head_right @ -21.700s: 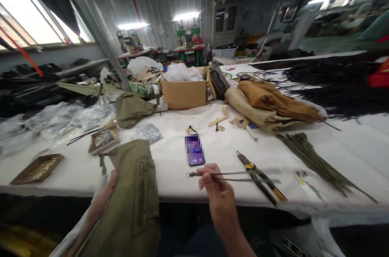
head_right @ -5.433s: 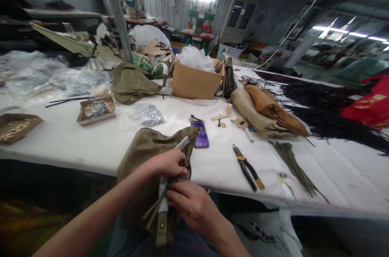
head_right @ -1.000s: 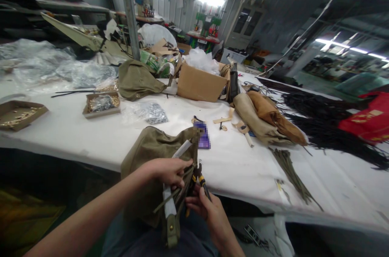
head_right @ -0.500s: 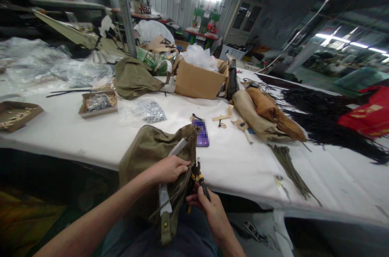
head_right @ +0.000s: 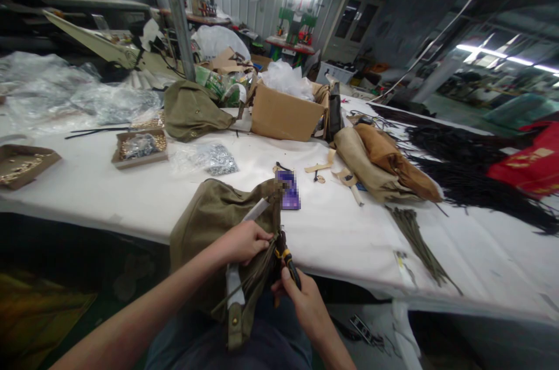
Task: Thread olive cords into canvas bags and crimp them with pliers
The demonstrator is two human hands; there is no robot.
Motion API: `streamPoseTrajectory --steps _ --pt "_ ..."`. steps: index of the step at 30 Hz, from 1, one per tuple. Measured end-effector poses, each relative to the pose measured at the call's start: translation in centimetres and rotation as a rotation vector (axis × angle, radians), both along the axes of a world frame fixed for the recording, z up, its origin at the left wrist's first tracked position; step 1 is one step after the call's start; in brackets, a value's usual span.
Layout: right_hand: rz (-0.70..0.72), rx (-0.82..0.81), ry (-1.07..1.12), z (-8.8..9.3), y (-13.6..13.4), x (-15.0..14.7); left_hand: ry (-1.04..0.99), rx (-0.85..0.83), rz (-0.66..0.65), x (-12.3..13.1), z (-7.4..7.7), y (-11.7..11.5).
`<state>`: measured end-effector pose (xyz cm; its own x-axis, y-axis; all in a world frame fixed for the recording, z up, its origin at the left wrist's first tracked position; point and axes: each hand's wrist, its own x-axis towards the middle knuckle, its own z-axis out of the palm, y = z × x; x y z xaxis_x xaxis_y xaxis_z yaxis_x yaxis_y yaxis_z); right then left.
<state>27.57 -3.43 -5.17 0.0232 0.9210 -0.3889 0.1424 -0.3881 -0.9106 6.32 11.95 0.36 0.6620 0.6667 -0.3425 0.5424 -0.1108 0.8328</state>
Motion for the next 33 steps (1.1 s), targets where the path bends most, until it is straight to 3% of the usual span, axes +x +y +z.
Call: streamPoseTrajectory --steps 6,17,21,29,33 --pt "0.081 0.077 -0.146 0.4 -0.2 0.0 -0.022 -0.054 -0.016 0.0 0.0 0.4" --pt "0.079 0.098 -0.232 0.9 0.0 0.5 -0.031 -0.09 -0.021 0.1 0.3 0.7" --pt "0.058 0.078 -0.108 0.7 0.1 0.8 -0.034 -0.086 -0.023 0.1 0.1 0.7" --pt "-0.055 -0.175 0.456 0.2 -0.3 0.4 -0.063 -0.091 -0.037 0.0 0.1 0.7" --pt "-0.078 -0.21 0.607 0.3 -0.4 -0.2 -0.063 -0.095 -0.031 -0.1 0.4 0.6"
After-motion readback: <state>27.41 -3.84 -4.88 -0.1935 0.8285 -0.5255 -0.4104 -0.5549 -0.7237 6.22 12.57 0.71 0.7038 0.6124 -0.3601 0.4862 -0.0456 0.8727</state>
